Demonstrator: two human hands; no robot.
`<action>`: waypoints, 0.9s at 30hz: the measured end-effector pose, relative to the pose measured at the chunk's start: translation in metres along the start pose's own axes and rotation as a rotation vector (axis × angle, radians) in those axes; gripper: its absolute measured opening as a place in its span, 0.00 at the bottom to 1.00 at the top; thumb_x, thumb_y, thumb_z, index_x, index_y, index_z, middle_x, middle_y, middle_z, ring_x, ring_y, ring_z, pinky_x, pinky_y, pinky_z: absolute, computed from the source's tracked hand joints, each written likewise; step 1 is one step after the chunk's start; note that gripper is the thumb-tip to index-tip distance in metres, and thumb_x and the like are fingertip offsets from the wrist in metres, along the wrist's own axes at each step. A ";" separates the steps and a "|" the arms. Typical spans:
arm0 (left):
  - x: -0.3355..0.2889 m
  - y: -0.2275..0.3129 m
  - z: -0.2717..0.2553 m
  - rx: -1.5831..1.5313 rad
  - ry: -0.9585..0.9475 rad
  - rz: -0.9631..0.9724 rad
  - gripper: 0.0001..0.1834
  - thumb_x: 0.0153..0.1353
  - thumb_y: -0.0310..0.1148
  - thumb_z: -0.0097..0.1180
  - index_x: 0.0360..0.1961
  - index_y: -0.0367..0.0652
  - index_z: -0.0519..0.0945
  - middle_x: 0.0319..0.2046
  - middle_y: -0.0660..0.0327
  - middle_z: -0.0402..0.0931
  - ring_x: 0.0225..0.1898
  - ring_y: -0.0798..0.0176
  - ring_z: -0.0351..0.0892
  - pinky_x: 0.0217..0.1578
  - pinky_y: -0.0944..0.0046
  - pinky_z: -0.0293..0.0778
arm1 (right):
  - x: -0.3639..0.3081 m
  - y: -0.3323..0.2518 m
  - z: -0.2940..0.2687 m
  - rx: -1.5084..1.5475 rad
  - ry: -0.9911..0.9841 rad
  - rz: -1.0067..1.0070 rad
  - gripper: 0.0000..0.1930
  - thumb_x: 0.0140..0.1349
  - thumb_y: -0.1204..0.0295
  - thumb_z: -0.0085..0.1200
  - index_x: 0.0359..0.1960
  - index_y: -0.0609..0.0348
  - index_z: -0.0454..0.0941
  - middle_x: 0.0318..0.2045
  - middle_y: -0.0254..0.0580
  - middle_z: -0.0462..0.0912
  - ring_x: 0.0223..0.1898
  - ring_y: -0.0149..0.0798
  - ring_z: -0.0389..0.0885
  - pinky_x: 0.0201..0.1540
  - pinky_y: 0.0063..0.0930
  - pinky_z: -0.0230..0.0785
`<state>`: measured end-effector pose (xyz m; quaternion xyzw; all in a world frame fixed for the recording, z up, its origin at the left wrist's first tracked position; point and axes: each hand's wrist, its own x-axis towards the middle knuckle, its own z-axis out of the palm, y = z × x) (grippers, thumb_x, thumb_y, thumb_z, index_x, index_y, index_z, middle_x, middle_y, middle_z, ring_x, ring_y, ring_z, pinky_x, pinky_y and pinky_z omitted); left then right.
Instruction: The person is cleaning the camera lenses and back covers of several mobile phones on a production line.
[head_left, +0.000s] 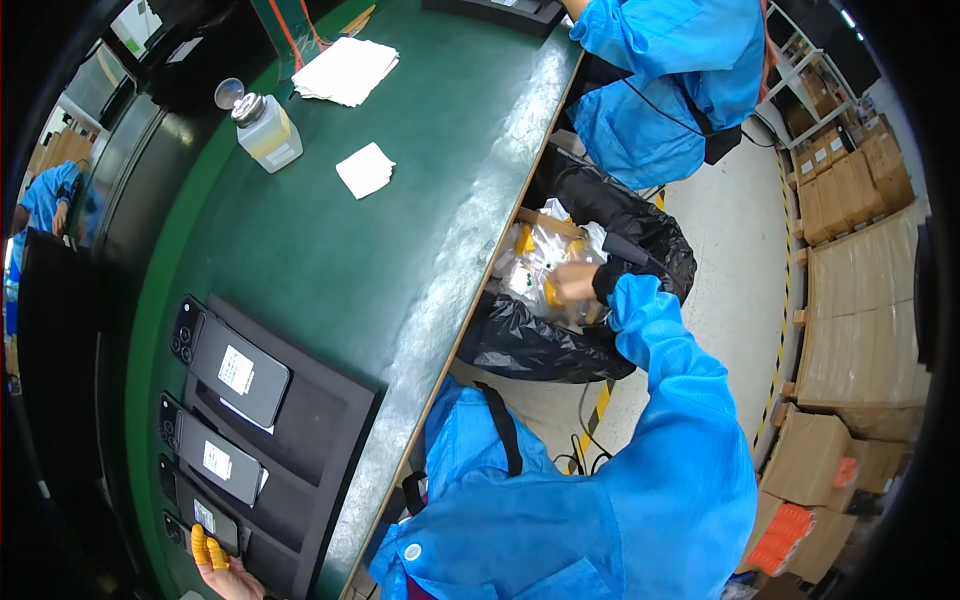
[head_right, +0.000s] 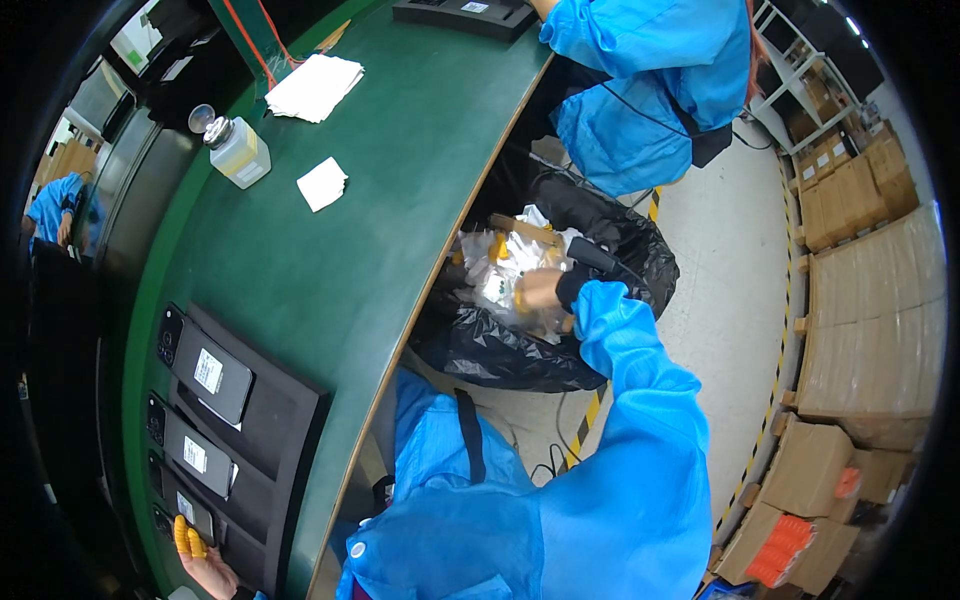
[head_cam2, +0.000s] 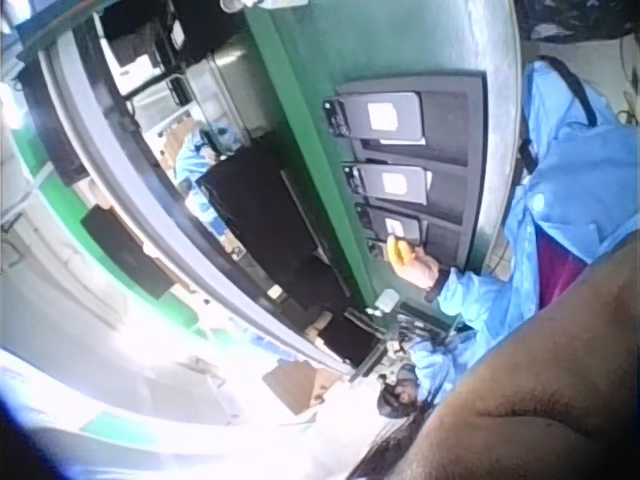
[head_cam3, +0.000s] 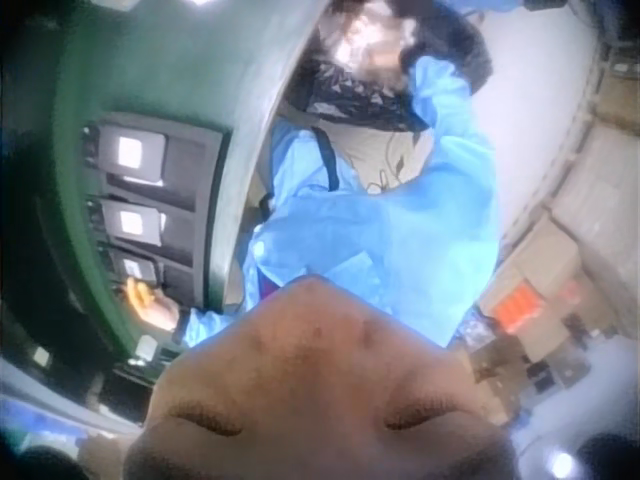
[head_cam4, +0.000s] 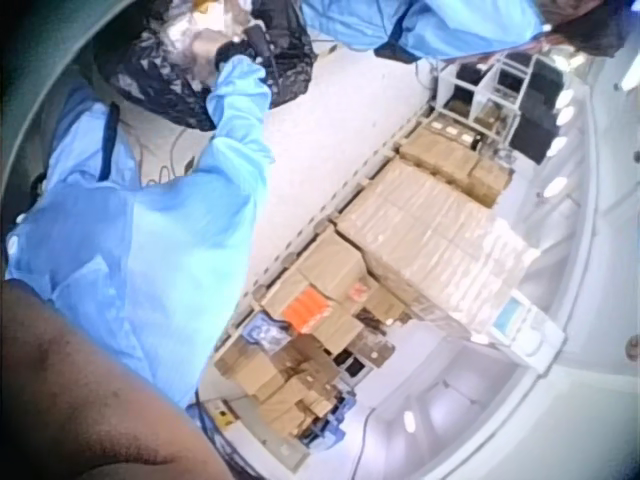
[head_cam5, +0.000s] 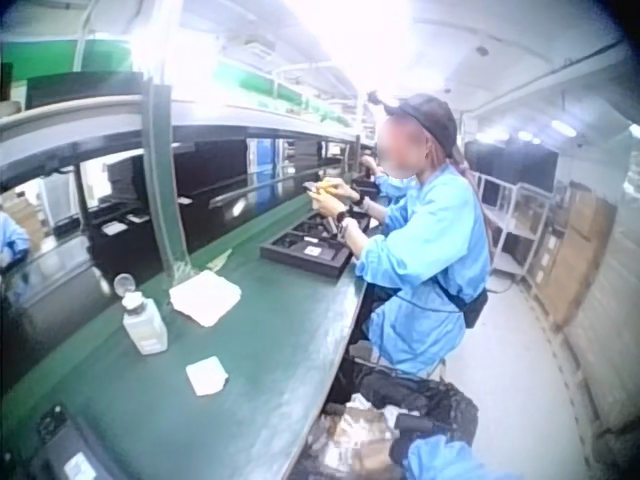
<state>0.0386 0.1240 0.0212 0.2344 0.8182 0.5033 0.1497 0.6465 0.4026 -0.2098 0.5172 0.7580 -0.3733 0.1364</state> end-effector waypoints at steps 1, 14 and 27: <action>0.000 -0.001 -0.001 -0.007 0.008 0.005 0.23 0.64 0.31 0.64 0.58 0.31 0.79 0.55 0.47 0.79 0.56 0.50 0.76 0.59 0.55 0.70 | -0.013 -0.004 0.001 0.034 -0.039 0.042 0.19 0.51 0.69 0.52 0.44 0.63 0.84 0.38 0.54 0.85 0.44 0.53 0.83 0.51 0.42 0.74; 0.068 -0.099 -0.061 -0.345 -0.187 0.002 0.23 0.69 0.16 0.40 0.65 0.29 0.70 0.59 0.51 0.77 0.55 0.61 0.82 0.55 0.67 0.82 | 0.098 -0.016 0.003 -0.150 0.608 -0.092 0.18 0.53 0.73 0.55 0.47 0.57 0.85 0.43 0.55 0.87 0.44 0.55 0.87 0.47 0.46 0.78; 0.001 -0.004 -0.004 -0.104 -0.017 -0.010 0.21 0.65 0.28 0.63 0.57 0.29 0.79 0.54 0.47 0.79 0.54 0.52 0.77 0.54 0.58 0.73 | 0.090 -0.027 0.027 -0.999 0.022 0.113 0.20 0.56 0.60 0.59 0.37 0.69 0.87 0.33 0.56 0.86 0.39 0.56 0.85 0.48 0.57 0.73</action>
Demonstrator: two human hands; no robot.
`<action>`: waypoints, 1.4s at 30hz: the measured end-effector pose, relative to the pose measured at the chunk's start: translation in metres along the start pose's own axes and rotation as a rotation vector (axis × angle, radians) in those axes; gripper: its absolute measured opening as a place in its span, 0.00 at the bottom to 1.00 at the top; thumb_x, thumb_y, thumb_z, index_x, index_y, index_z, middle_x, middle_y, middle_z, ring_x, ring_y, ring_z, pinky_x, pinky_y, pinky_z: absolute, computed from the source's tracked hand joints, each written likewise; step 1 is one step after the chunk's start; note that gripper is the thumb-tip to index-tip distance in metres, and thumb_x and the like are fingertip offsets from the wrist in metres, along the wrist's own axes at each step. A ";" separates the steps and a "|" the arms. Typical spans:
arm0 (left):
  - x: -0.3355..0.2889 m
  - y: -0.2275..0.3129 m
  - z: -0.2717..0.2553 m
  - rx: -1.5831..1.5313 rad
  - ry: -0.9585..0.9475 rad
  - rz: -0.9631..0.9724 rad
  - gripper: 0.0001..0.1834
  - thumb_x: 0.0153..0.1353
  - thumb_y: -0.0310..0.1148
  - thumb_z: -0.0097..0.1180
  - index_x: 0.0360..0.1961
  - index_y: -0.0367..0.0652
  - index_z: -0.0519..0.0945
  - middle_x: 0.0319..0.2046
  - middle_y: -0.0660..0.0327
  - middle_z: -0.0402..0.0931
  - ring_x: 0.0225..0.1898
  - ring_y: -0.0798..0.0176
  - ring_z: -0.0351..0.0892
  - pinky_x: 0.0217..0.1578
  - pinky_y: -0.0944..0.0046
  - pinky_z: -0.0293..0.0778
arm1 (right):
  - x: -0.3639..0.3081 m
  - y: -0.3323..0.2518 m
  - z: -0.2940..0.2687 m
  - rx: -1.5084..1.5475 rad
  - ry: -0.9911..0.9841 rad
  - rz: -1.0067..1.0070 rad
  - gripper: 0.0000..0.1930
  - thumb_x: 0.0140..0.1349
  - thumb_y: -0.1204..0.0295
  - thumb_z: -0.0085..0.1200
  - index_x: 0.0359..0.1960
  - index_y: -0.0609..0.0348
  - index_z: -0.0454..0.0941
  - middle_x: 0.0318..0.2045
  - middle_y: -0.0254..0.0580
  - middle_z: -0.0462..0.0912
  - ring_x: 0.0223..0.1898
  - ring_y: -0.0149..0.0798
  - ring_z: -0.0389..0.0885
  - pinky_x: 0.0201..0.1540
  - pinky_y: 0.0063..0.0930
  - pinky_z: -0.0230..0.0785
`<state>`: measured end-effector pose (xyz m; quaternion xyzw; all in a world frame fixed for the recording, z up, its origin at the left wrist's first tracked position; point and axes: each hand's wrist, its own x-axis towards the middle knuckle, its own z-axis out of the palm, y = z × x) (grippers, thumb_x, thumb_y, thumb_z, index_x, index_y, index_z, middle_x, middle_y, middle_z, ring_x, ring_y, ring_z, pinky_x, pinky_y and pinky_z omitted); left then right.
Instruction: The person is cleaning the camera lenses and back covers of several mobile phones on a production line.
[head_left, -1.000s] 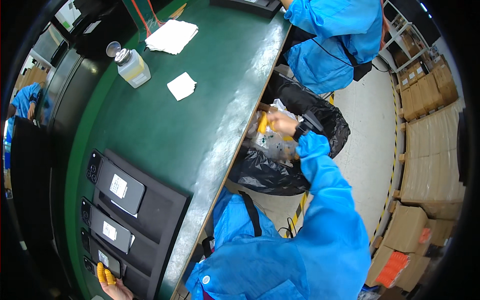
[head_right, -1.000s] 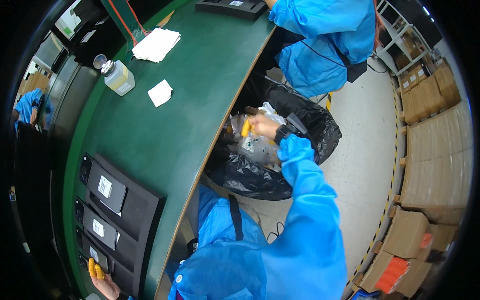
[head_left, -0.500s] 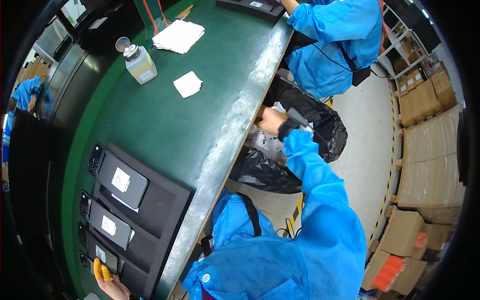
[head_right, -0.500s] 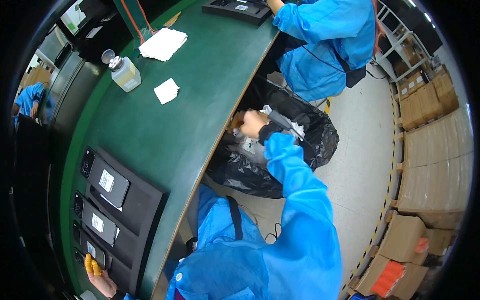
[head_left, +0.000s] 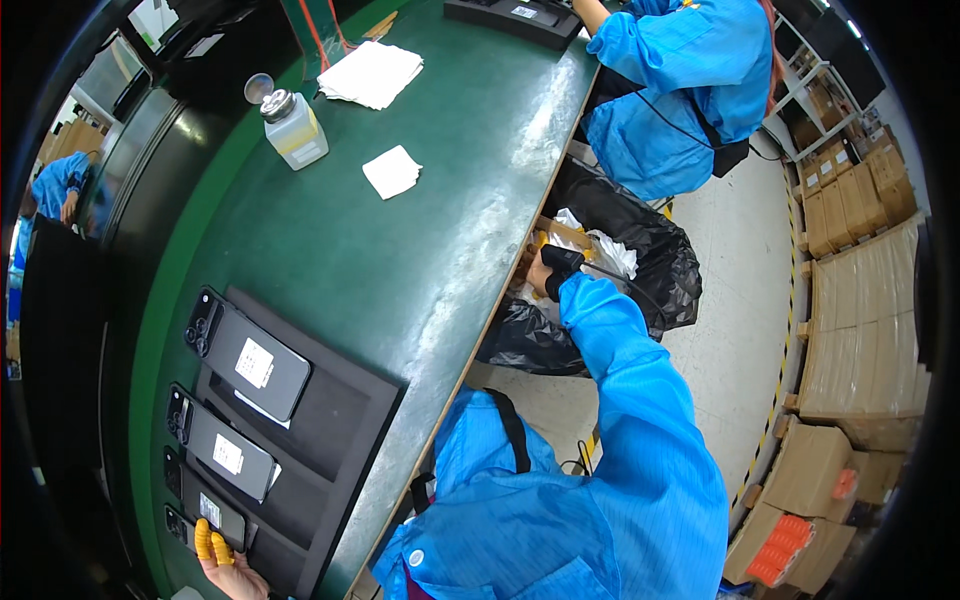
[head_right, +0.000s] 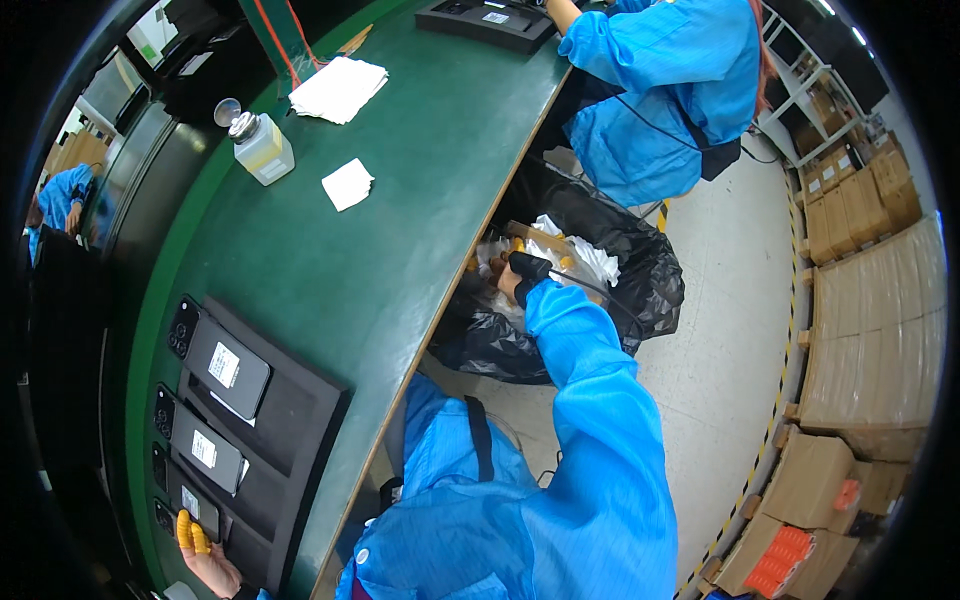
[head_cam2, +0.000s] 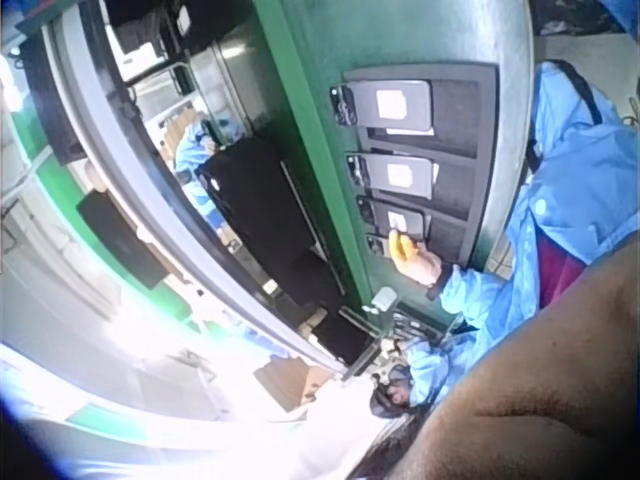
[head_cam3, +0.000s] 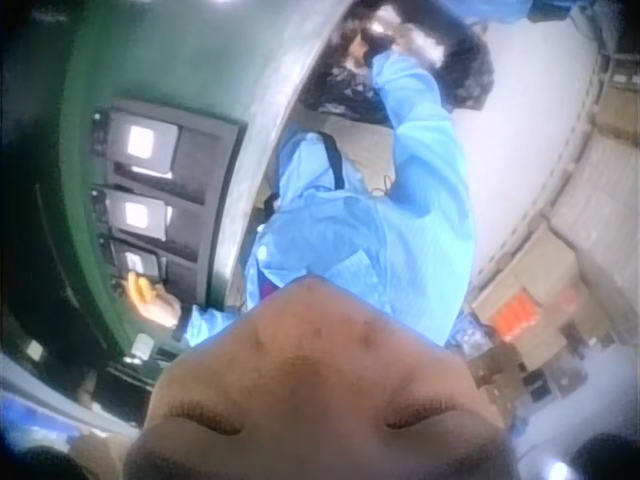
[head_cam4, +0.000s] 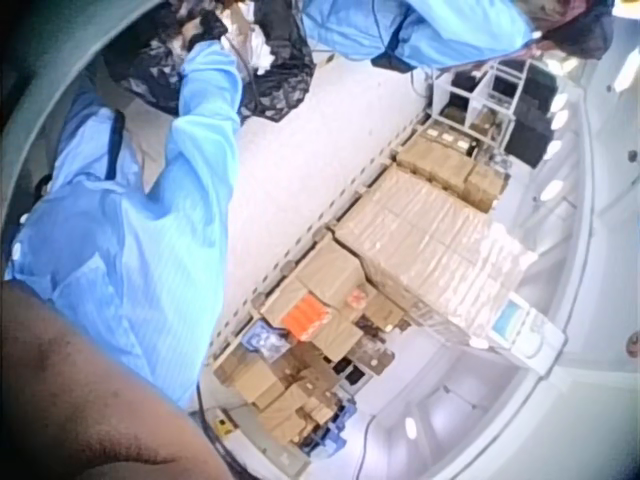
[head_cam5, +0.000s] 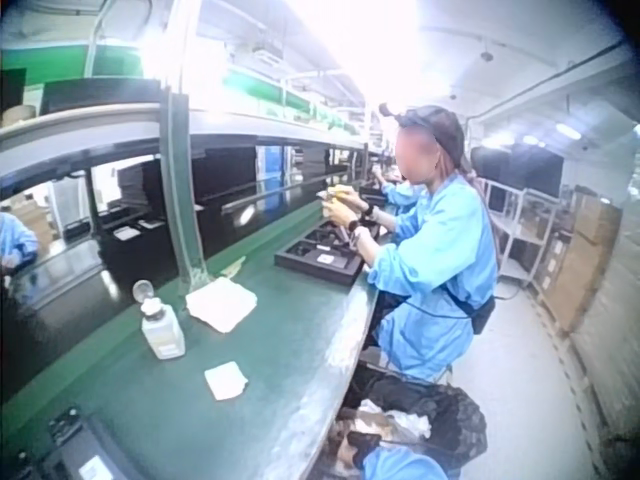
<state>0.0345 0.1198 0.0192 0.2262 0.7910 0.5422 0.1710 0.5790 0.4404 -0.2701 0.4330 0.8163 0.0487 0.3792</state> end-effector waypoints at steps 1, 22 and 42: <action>0.000 0.000 0.000 -0.006 -0.002 -0.001 0.21 0.65 0.27 0.63 0.57 0.29 0.79 0.53 0.47 0.79 0.53 0.52 0.77 0.54 0.58 0.73 | 0.006 -0.001 0.006 -0.009 -0.007 0.007 0.20 0.56 0.60 0.60 0.37 0.68 0.87 0.34 0.56 0.86 0.39 0.56 0.84 0.47 0.56 0.73; -0.001 -0.005 -0.005 0.047 -0.071 0.115 0.21 0.64 0.34 0.65 0.55 0.33 0.82 0.50 0.51 0.81 0.48 0.55 0.78 0.51 0.59 0.72 | -0.118 0.066 -0.020 2.517 0.960 -0.178 0.24 0.60 0.81 0.63 0.58 0.66 0.74 0.51 0.45 0.83 0.54 0.40 0.83 0.60 0.37 0.75; 0.013 -0.037 -0.014 -0.342 -0.123 -0.075 0.12 0.70 0.21 0.53 0.52 0.39 0.80 0.41 0.65 0.81 0.33 0.76 0.80 0.28 0.79 0.77 | -0.036 0.155 -0.273 0.783 1.058 0.385 0.18 0.52 0.79 0.62 0.46 0.54 0.84 0.44 0.55 0.85 0.48 0.55 0.84 0.52 0.44 0.77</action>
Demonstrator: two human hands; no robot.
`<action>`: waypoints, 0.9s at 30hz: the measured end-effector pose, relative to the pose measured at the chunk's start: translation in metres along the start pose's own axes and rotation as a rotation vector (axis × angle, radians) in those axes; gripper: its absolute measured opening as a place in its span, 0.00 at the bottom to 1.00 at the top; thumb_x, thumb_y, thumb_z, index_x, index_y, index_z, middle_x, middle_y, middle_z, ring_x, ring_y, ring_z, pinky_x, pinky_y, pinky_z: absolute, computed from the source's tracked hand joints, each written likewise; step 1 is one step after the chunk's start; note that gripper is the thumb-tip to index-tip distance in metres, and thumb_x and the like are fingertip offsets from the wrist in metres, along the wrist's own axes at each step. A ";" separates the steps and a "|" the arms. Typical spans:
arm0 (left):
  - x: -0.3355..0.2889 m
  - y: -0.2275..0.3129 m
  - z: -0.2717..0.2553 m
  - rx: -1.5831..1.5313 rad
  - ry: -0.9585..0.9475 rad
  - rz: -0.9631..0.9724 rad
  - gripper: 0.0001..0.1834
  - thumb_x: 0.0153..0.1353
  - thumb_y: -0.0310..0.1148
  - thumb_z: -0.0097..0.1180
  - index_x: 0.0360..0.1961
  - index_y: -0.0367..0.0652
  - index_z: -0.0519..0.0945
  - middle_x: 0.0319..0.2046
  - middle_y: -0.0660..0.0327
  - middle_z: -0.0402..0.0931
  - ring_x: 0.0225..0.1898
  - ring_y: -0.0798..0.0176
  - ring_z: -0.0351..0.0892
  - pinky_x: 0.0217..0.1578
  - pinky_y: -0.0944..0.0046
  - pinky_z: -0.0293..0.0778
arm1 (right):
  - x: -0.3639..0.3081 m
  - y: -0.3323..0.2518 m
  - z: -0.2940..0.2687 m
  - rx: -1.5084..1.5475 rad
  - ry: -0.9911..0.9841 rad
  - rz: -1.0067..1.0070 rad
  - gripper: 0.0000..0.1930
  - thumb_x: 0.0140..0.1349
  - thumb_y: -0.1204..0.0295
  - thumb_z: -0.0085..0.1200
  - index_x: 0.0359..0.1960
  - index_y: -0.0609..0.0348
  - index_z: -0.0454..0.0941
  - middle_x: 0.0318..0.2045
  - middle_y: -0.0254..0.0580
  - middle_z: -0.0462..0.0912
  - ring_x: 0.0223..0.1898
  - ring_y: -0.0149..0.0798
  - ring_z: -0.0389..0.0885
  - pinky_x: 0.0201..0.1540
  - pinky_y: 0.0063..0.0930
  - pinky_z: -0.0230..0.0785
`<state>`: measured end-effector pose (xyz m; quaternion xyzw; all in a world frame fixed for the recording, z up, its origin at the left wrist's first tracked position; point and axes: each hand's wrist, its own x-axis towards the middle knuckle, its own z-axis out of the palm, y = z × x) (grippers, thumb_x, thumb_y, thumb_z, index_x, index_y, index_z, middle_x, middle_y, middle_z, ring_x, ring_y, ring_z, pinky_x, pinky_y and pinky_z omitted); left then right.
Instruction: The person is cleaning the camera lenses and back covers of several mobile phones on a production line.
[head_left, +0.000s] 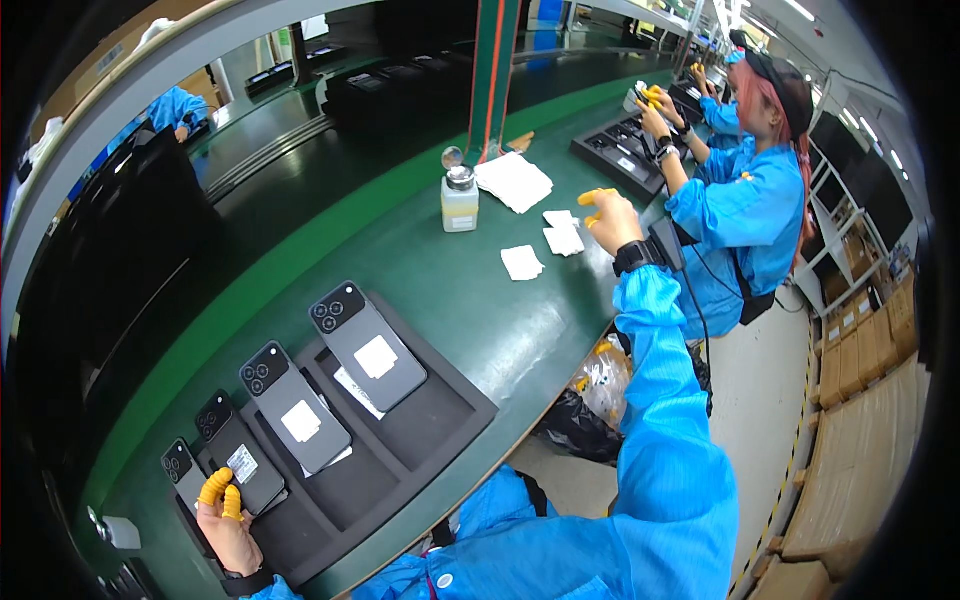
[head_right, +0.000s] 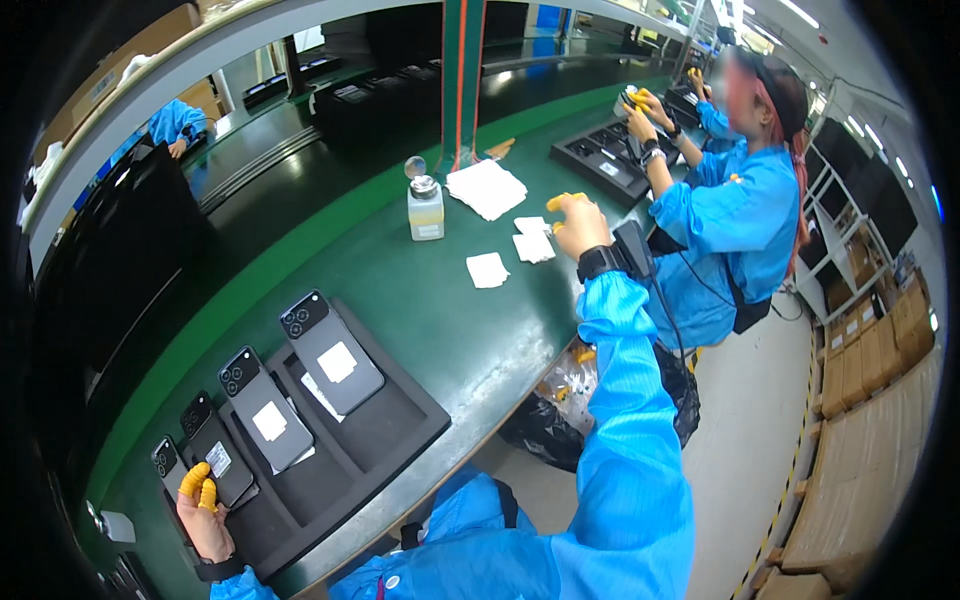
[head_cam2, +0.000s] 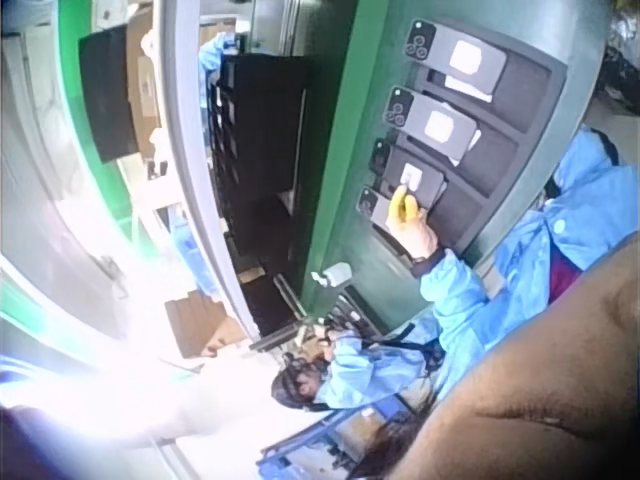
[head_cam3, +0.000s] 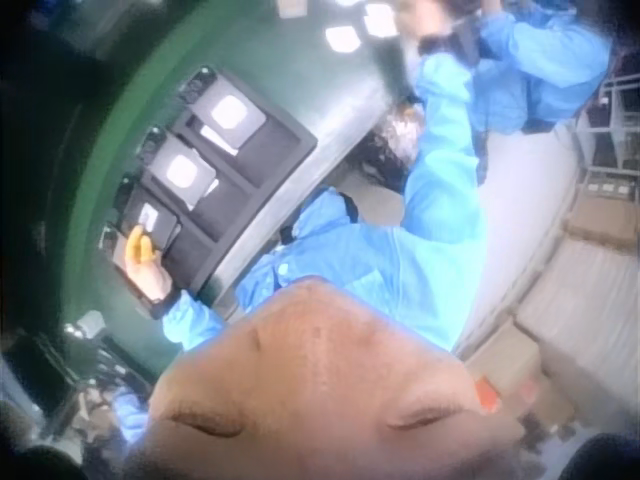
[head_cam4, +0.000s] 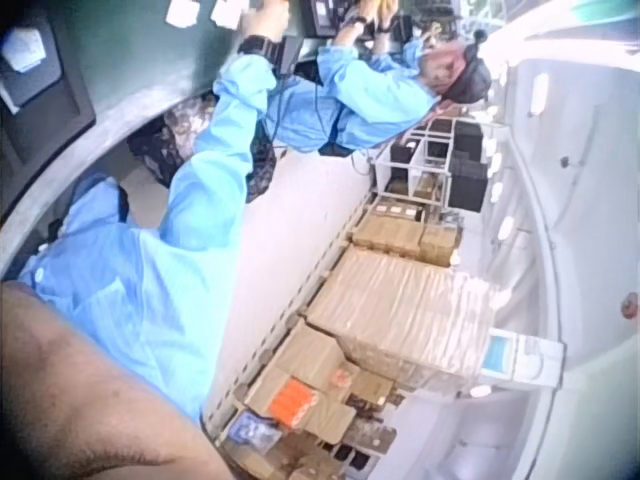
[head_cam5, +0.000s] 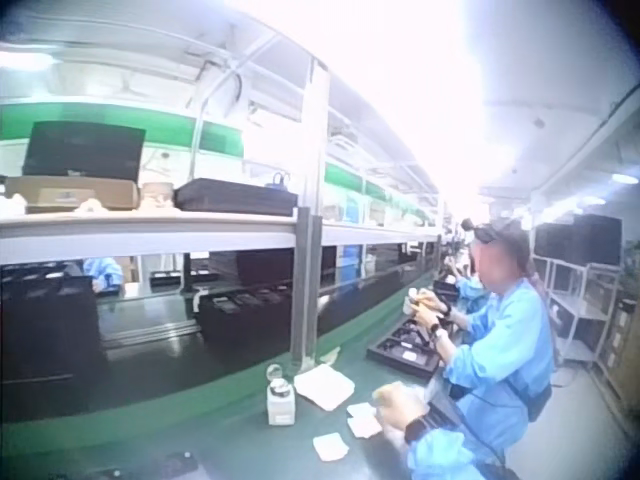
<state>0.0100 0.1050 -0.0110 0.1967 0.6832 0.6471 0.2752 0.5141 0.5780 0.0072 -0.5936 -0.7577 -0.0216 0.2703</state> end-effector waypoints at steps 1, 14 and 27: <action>0.000 -0.001 -0.001 -0.001 -0.002 0.002 0.11 0.70 0.21 0.53 0.52 0.39 0.80 0.41 0.65 0.81 0.33 0.76 0.80 0.28 0.80 0.76 | 0.005 0.003 0.000 0.017 0.028 0.023 0.16 0.52 0.79 0.60 0.44 0.53 0.85 0.43 0.53 0.85 0.47 0.55 0.84 0.51 0.44 0.77; -0.001 0.000 0.002 0.012 0.017 -0.005 0.11 0.71 0.22 0.54 0.51 0.39 0.81 0.38 0.67 0.80 0.26 0.81 0.70 0.20 0.81 0.59 | -0.024 -0.031 0.026 -0.134 -0.084 -0.130 0.12 0.51 0.68 0.66 0.37 0.56 0.87 0.35 0.52 0.87 0.40 0.57 0.85 0.50 0.46 0.78; -0.003 0.003 0.003 0.008 0.019 -0.002 0.11 0.70 0.22 0.54 0.52 0.39 0.81 0.41 0.65 0.81 0.32 0.77 0.78 0.25 0.81 0.71 | 0.033 0.014 0.024 0.496 -0.035 0.128 0.12 0.58 0.74 0.64 0.43 0.64 0.84 0.34 0.47 0.89 0.36 0.37 0.89 0.40 0.31 0.81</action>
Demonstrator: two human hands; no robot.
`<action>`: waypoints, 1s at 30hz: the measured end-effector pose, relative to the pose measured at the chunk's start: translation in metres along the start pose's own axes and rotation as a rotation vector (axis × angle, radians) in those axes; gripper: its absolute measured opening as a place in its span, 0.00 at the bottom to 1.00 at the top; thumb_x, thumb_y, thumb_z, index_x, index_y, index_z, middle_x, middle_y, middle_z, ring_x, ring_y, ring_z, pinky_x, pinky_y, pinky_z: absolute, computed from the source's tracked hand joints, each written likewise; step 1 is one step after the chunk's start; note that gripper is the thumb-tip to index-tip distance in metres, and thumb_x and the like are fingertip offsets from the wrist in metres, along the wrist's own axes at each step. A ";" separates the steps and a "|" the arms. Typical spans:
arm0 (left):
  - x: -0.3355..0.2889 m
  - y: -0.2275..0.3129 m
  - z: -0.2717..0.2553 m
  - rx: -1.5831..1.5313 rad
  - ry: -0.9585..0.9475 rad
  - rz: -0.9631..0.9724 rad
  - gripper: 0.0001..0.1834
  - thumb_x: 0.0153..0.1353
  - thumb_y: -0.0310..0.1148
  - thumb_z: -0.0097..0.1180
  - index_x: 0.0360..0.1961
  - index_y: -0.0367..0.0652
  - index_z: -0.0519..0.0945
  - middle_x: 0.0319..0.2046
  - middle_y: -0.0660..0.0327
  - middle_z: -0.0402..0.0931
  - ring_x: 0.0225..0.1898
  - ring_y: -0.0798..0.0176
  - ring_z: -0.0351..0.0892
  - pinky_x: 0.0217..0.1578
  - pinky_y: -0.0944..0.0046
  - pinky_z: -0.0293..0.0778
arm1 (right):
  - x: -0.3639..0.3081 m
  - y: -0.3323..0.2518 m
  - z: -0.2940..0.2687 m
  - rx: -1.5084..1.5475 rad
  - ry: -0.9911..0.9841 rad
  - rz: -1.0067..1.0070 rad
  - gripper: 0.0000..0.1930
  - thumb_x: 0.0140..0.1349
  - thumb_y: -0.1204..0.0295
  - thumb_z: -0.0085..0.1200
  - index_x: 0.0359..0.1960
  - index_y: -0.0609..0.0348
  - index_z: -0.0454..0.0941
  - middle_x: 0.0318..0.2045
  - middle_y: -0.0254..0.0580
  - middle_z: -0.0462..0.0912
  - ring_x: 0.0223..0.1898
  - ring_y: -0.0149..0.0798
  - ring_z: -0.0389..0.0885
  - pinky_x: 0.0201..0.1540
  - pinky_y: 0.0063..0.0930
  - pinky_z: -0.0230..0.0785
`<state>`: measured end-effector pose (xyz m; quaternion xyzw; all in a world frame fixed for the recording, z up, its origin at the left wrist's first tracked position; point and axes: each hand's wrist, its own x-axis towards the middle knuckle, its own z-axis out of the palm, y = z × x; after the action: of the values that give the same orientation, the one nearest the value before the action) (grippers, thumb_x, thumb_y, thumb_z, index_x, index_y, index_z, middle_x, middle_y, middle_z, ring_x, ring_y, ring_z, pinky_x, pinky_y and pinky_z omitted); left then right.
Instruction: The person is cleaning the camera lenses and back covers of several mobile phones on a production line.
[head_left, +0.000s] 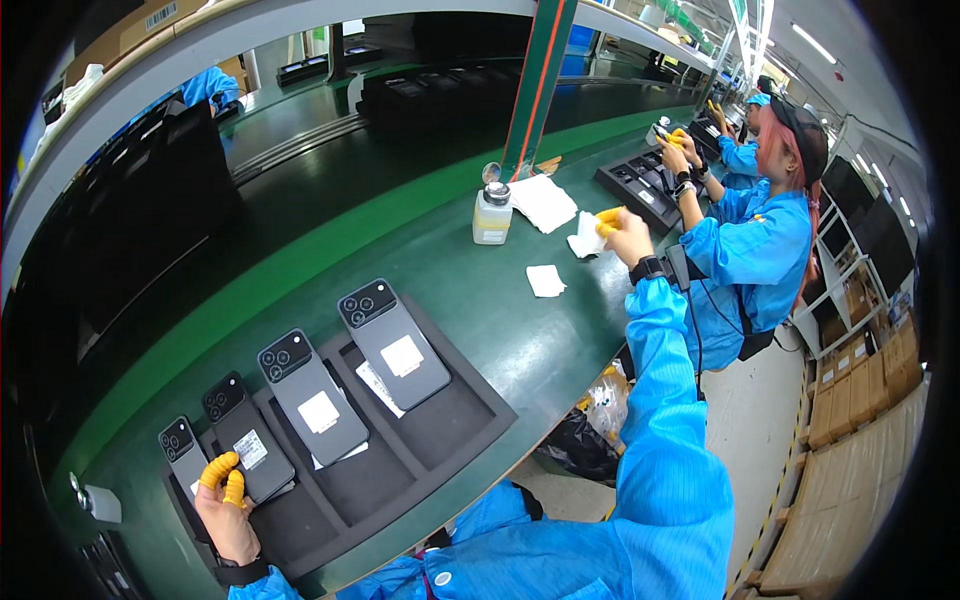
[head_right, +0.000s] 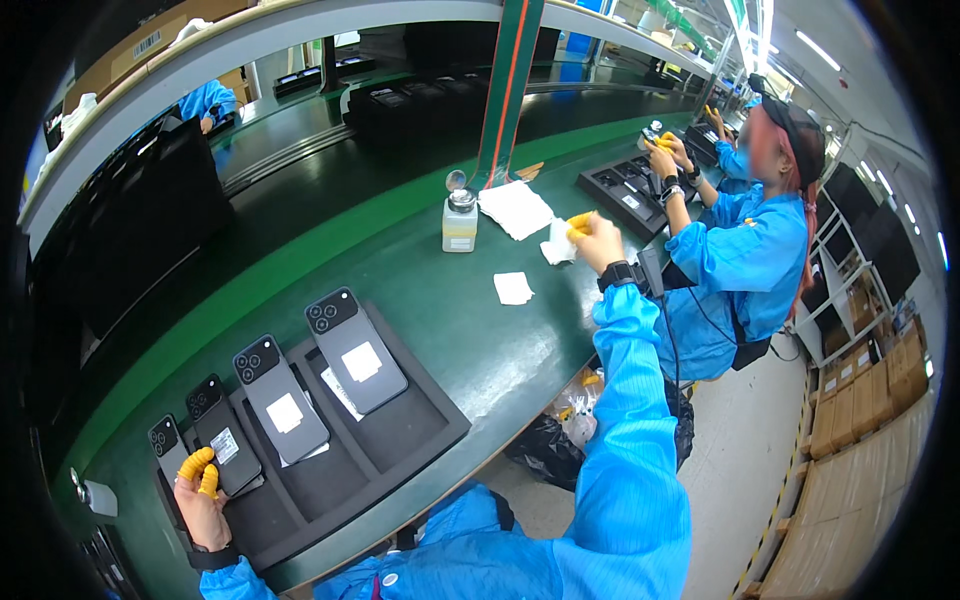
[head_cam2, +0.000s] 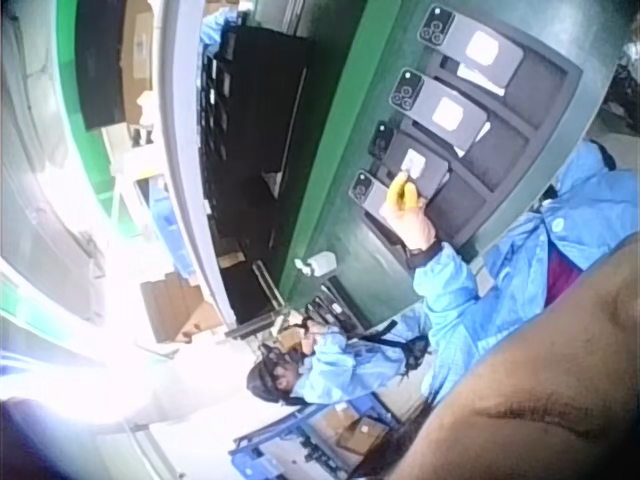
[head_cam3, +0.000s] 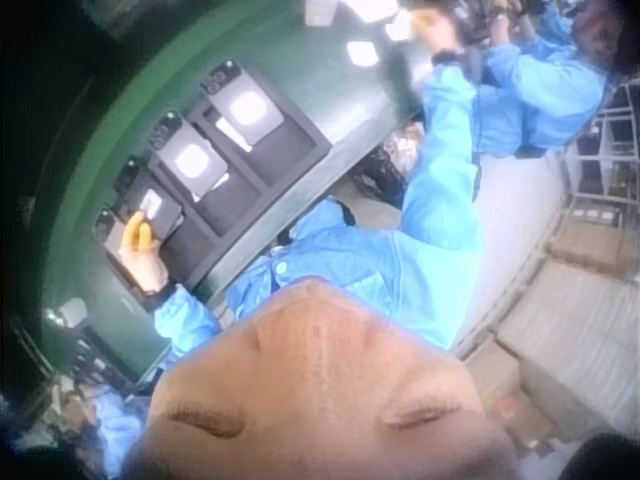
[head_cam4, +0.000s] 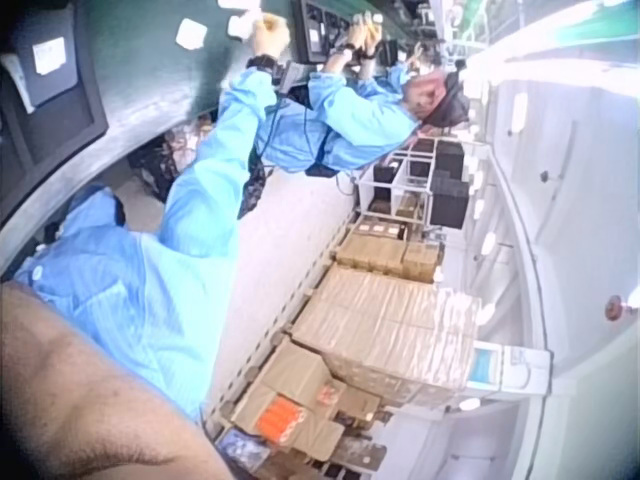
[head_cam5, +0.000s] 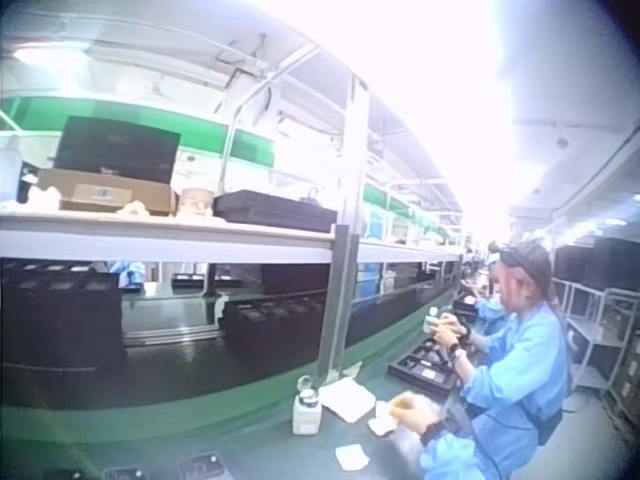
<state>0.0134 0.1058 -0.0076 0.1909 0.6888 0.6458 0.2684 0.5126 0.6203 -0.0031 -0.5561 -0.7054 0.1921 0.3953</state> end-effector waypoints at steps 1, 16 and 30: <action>0.000 -0.001 0.000 0.001 0.006 0.000 0.11 0.70 0.22 0.53 0.52 0.39 0.81 0.40 0.66 0.81 0.30 0.79 0.76 0.23 0.82 0.67 | 0.004 0.011 0.004 0.130 -0.156 0.107 0.12 0.58 0.74 0.64 0.44 0.63 0.85 0.34 0.47 0.89 0.36 0.37 0.89 0.40 0.32 0.81; 0.000 -0.002 0.004 -0.007 0.024 0.013 0.12 0.71 0.22 0.52 0.52 0.39 0.81 0.39 0.66 0.81 0.29 0.80 0.76 0.21 0.84 0.64 | -0.033 -0.025 0.014 -0.365 0.013 -0.190 0.17 0.51 0.62 0.73 0.38 0.59 0.84 0.39 0.49 0.84 0.40 0.51 0.86 0.47 0.42 0.78; 0.000 0.001 0.008 -0.017 0.019 -0.004 0.11 0.69 0.21 0.55 0.50 0.40 0.81 0.39 0.67 0.80 0.28 0.80 0.74 0.21 0.81 0.64 | 0.012 0.043 0.013 -0.117 0.040 0.145 0.13 0.61 0.67 0.58 0.41 0.61 0.89 0.38 0.52 0.89 0.42 0.48 0.88 0.49 0.36 0.78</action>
<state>0.0183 0.1119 -0.0065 0.1810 0.6864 0.6528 0.2647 0.5291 0.6471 -0.0380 -0.6316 -0.6652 0.1674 0.3614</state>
